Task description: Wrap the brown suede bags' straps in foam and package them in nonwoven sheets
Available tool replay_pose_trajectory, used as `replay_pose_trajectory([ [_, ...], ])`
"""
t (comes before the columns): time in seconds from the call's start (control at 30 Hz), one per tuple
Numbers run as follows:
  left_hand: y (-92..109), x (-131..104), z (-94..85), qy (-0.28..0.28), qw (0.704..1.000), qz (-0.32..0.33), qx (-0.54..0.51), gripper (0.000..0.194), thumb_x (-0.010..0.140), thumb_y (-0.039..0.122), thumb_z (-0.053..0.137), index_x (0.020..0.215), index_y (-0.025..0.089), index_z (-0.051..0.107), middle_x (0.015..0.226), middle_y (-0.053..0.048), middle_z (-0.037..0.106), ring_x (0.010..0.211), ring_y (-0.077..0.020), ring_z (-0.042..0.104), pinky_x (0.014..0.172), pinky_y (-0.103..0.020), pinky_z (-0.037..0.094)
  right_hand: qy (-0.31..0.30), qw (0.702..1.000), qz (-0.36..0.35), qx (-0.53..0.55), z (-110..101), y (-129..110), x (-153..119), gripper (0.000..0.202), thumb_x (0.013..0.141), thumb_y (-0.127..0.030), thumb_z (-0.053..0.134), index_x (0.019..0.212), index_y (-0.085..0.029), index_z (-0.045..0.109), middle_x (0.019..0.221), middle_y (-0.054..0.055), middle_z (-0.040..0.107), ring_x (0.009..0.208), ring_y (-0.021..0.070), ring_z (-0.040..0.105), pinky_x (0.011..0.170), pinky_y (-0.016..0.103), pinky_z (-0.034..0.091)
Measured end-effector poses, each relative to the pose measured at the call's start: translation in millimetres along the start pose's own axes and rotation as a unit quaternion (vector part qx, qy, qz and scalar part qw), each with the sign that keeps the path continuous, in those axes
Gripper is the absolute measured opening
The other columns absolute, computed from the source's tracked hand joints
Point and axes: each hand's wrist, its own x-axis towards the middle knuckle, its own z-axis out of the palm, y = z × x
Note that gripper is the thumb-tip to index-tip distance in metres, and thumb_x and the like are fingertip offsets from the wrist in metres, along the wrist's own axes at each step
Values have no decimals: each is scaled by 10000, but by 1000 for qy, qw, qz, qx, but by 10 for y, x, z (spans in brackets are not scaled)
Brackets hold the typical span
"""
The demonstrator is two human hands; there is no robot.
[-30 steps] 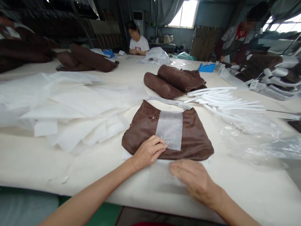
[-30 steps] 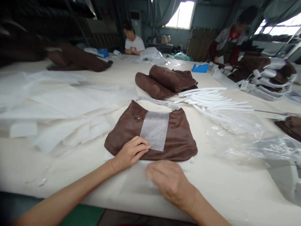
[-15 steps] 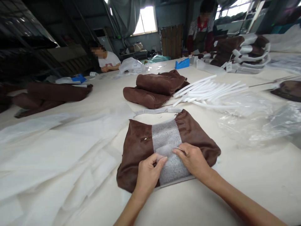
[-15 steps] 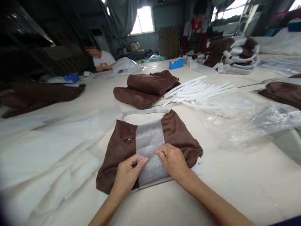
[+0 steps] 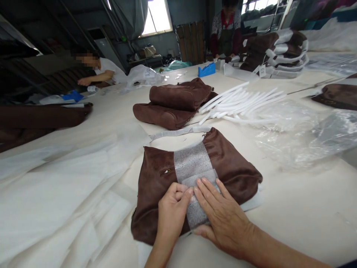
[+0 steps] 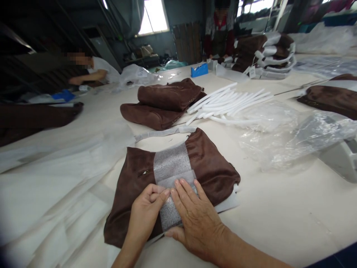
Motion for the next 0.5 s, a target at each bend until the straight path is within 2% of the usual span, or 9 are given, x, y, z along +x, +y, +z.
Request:
replay_pose_trajectory([
  [0.07, 15, -50, -3, 38, 999, 15, 8, 347, 850, 529, 633, 892, 187, 595, 629, 3, 662, 603, -177, 630, 611, -268, 499, 0, 1000, 13, 23, -2, -3, 17, 828, 893, -617, 548, 1485, -62, 383, 1568, 203, 327, 1466, 342, 275, 1206, 555, 177],
  [0.1, 32, -92, 2, 77, 995, 50, 26, 333, 872, 507, 621, 972, 190, 602, 722, -20, 702, 681, -198, 668, 672, -298, 530, -2, 999, 18, 35, -10, -5, 20, 844, 887, -626, 550, 1490, -61, 374, 1569, 206, 323, 1467, 348, 270, 1207, 563, 171],
  [0.13, 52, -140, 11, 125, 985, 109, 57, 315, 892, 468, 614, 1050, 196, 606, 853, -49, 729, 791, -220, 692, 754, -334, 546, -7, 999, 21, 47, -22, -8, 21, 862, 885, -636, 543, 1497, -58, 359, 1571, 210, 316, 1470, 352, 262, 1207, 572, 162],
  [0.2, 82, -226, 41, 179, 933, 274, 152, 318, 931, 354, 579, 1218, 216, 589, 1161, -97, 691, 1090, -267, 647, 955, -405, 502, -18, 997, 28, 66, -54, -14, 19, 863, 902, -632, 509, 1512, -52, 324, 1573, 216, 309, 1473, 355, 253, 1208, 587, 144],
  [0.27, 62, -248, 77, 129, 856, 428, 258, 439, 963, 296, 501, 1390, 195, 499, 1423, -123, 535, 1371, -301, 433, 1147, -445, 331, -20, 996, 35, 81, -99, -17, 20, 820, 927, -587, 472, 1532, -67, 283, 1578, 199, 308, 1477, 341, 248, 1211, 583, 141],
  [0.33, -32, -171, 128, 40, 783, 517, 344, 569, 987, 336, 417, 1509, 124, 339, 1558, -139, 360, 1483, -297, 224, 1227, -420, 148, -6, 996, 30, 79, -144, -3, 24, 800, 935, -530, 446, 1555, -79, 218, 1589, 172, 298, 1489, 317, 222, 1220, 557, 143],
  [0.37, -103, -102, 163, 27, 754, 541, 371, 614, 993, 367, 381, 1534, 99, 273, 1586, -141, 300, 1496, -282, 181, 1237, -399, 85, 1, 997, 22, 68, -163, 14, 26, 806, 935, -510, 435, 1563, -74, 181, 1595, 161, 287, 1496, 304, 203, 1226, 540, 141],
  [0.43, -257, 53, 246, 33, 734, 553, 393, 649, 980, 373, 351, 1551, 98, 212, 1598, -139, 264, 1495, -272, 191, 1238, -408, 63, 8, 999, 12, 34, -196, 70, 15, 821, 938, -496, 416, 1561, -37, 140, 1601, 160, 273, 1505, 284, 174, 1233, 525, 129],
  [0.5, -380, 173, 322, 48, 744, 551, 375, 667, 948, 359, 394, 1553, 133, 224, 1600, -131, 248, 1491, -295, 198, 1234, -464, 84, 10, 1000, 22, 0, -240, 155, -31, 819, 943, -519, 409, 1542, -9, 184, 1589, 164, 301, 1505, 283, 175, 1229, 544, 124],
])
